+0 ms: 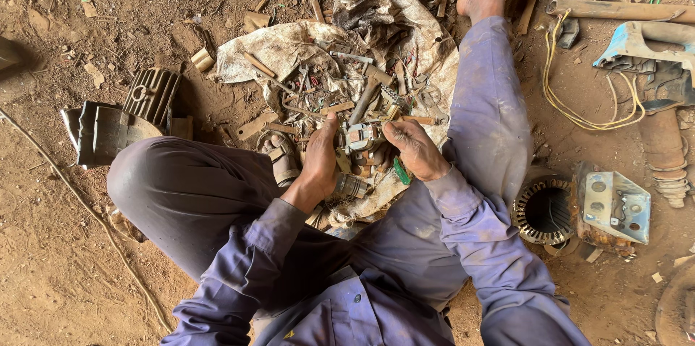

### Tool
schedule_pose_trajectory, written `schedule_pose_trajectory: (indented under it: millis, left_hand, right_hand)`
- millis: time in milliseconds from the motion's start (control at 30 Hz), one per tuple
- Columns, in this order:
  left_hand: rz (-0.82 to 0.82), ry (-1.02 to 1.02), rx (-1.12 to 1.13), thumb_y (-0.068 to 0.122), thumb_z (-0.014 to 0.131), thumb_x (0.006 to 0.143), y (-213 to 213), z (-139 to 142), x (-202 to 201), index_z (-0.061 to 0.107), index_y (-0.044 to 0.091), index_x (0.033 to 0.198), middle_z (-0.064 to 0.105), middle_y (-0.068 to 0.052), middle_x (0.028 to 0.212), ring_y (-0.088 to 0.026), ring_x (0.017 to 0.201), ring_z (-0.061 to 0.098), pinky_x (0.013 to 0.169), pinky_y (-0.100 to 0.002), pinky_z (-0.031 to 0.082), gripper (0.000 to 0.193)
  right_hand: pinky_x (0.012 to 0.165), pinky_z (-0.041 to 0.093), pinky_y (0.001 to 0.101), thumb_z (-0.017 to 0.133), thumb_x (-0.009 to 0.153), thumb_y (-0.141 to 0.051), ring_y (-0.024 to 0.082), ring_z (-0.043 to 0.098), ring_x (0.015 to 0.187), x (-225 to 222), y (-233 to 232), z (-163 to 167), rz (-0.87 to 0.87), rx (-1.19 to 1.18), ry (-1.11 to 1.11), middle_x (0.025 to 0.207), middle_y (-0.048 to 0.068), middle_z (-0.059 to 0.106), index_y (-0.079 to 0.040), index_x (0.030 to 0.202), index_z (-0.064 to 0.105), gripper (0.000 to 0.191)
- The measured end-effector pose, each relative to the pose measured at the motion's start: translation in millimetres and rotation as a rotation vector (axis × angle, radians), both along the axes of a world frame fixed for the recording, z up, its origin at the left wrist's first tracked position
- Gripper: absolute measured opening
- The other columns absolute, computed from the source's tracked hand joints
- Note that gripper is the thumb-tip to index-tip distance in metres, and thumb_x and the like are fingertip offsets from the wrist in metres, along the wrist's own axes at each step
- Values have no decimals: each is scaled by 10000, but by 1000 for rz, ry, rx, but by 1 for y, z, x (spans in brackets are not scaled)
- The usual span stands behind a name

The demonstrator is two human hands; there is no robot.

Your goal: The person sits on the ground sorting through a pile of scrap metal parts on a cloth. They pick up small metal components, pry and scrape at them with a screwdriver, and place pieces back onto the pile.

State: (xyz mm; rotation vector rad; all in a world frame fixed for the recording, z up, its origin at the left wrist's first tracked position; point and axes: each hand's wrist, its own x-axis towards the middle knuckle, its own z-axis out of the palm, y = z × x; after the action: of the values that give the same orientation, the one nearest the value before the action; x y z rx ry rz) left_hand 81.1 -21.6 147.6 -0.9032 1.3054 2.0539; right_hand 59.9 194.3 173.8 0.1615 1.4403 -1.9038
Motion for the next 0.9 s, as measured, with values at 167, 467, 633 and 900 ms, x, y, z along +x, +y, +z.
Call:
schedule_pose_trajectory:
  millis: [167,467,633,900]
  left_hand:
    - [80,-22,173,564,444,999,0,16,0,372,11,1504,573,-208,1381,-325,940,661,586,-481,553,751]
    - [38,-77,272,545,344,1041,2,33,-4,533,63,1304,703,-129,933,-215,605,668,455,-361,539,581]
    - [54,-73,247,514,367,1067,2,33,-3,548,39,1282,712,-123,936,-223,628,679,464,-370,538,552]
    - [81,-48,310,479,394,1070,4,34,-3,540,-13,1246,693,-148,948,-245,660,709,445,-391,566,542]
  right_hand:
    - [549,569,267,574,1032,-419,106,690,666,0,-3,0,-23,-16,-38,851,54,731,12,1122,686,455]
    - [766,472,271,569,1169,-410,89,528,839,2,2,-16,77,222,483,868,18,596,15,970,711,490]
    - [632,433,292,607,1037,-460,96,515,697,-6,-3,6,165,319,513,726,25,594,-10,907,684,475]
    - [904,566,336,768,919,-384,201,726,996,-15,-14,54,145,312,723,1074,109,762,0,1238,673,509]
